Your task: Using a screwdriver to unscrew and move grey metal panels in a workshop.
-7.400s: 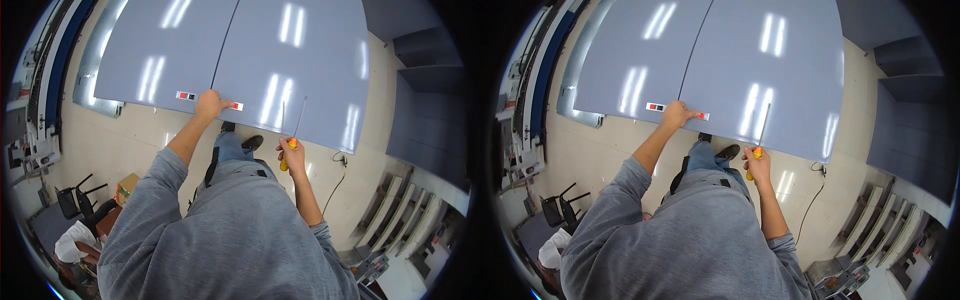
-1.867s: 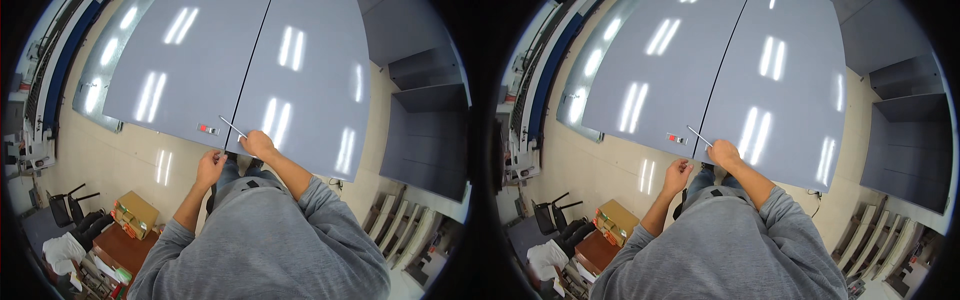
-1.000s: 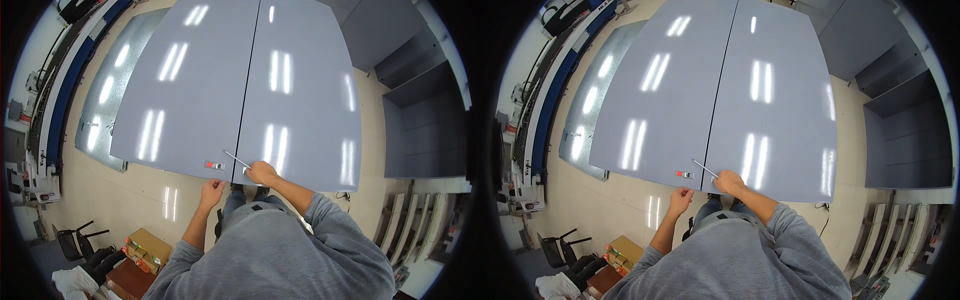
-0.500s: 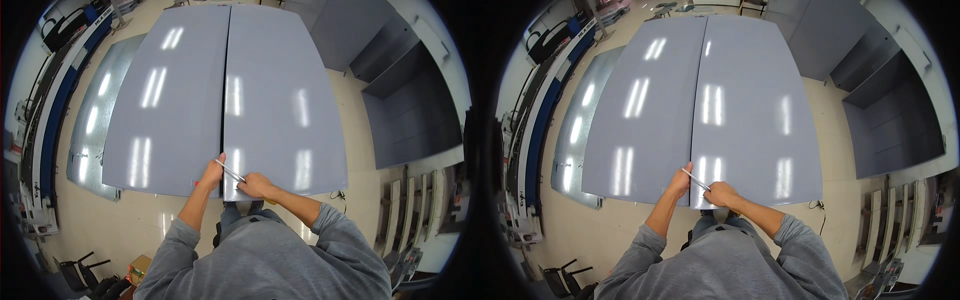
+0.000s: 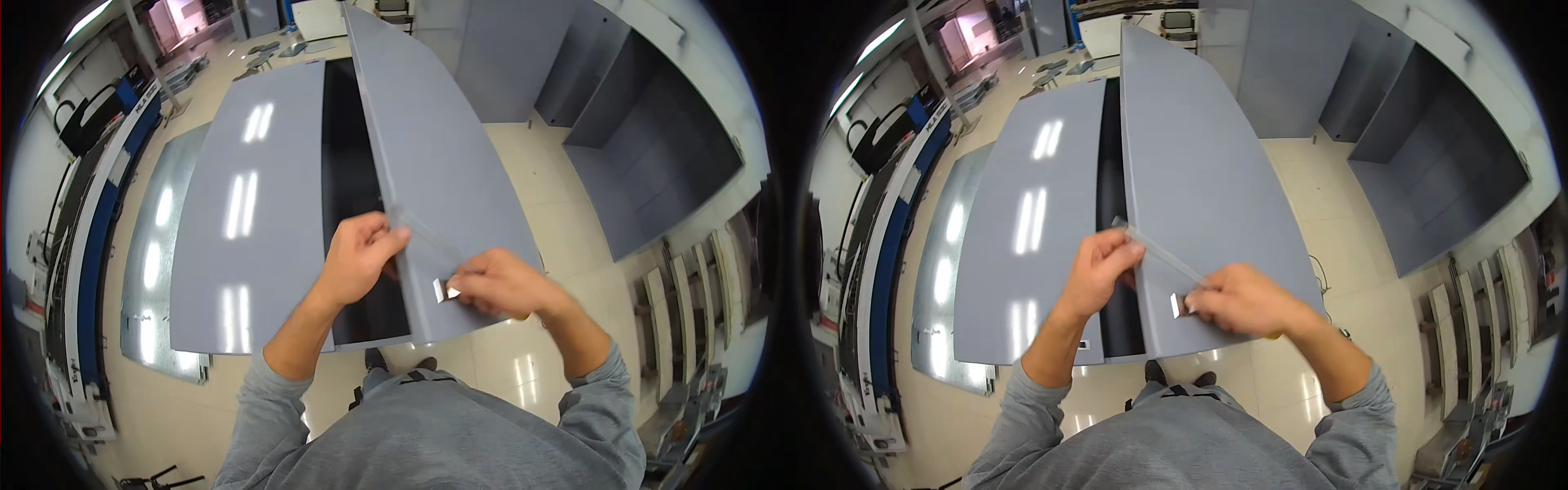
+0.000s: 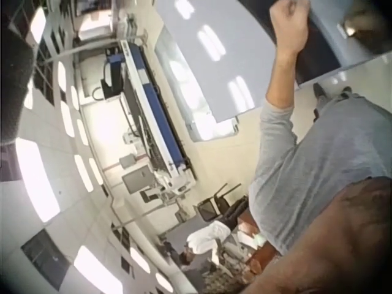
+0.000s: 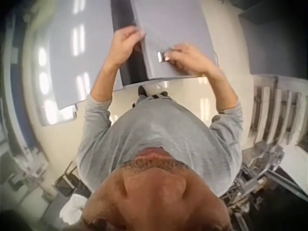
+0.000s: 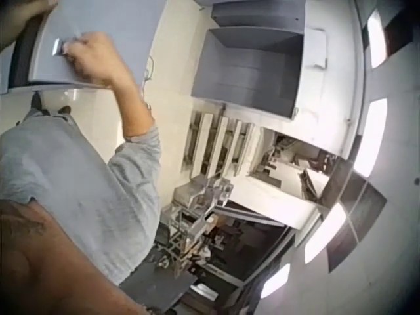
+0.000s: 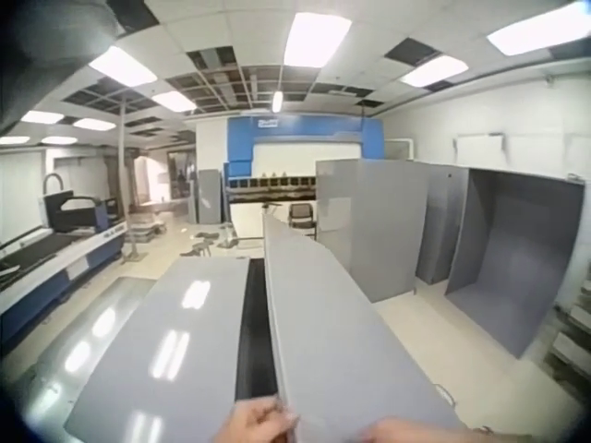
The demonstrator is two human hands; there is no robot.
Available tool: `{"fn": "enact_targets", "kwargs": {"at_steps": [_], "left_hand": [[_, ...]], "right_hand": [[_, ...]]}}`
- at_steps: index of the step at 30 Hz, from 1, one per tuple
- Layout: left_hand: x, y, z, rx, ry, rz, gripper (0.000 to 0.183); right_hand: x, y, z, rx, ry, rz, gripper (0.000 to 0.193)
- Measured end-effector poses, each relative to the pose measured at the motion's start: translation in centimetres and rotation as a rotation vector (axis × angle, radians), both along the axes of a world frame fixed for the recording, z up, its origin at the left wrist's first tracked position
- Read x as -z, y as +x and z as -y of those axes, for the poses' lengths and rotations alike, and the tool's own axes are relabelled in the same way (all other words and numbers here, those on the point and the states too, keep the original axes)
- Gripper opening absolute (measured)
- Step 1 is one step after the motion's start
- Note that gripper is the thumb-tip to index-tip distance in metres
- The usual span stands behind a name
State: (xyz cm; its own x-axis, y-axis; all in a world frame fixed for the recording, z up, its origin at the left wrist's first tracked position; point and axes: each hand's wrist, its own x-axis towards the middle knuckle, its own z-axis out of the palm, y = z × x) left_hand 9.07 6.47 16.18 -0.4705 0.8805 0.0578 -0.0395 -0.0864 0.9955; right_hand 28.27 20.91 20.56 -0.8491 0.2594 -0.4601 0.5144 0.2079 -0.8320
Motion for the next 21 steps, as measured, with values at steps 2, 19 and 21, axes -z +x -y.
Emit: {"fn": "enact_targets", "kwargs": {"at_steps": [2,19,21], "left_hand": [[-3.3,1.6,-3.0,0.083,0.076,-0.079,0.029],[-15.6,14.0,-28.6,0.072,0.836,-1.108,0.057],[-16.1,15.3,-29.8,0.095,0.823,-1.105,0.056]], "right_hand": [[-2.9,2.7,-2.6,0.078,-0.029,-0.075,0.028],[-7.2,18.9,-15.5,0.959,-0.031,-0.779,0.022],[-5.3,21.9,-15.7,1.059,-0.055,-0.788,0.02]]}}
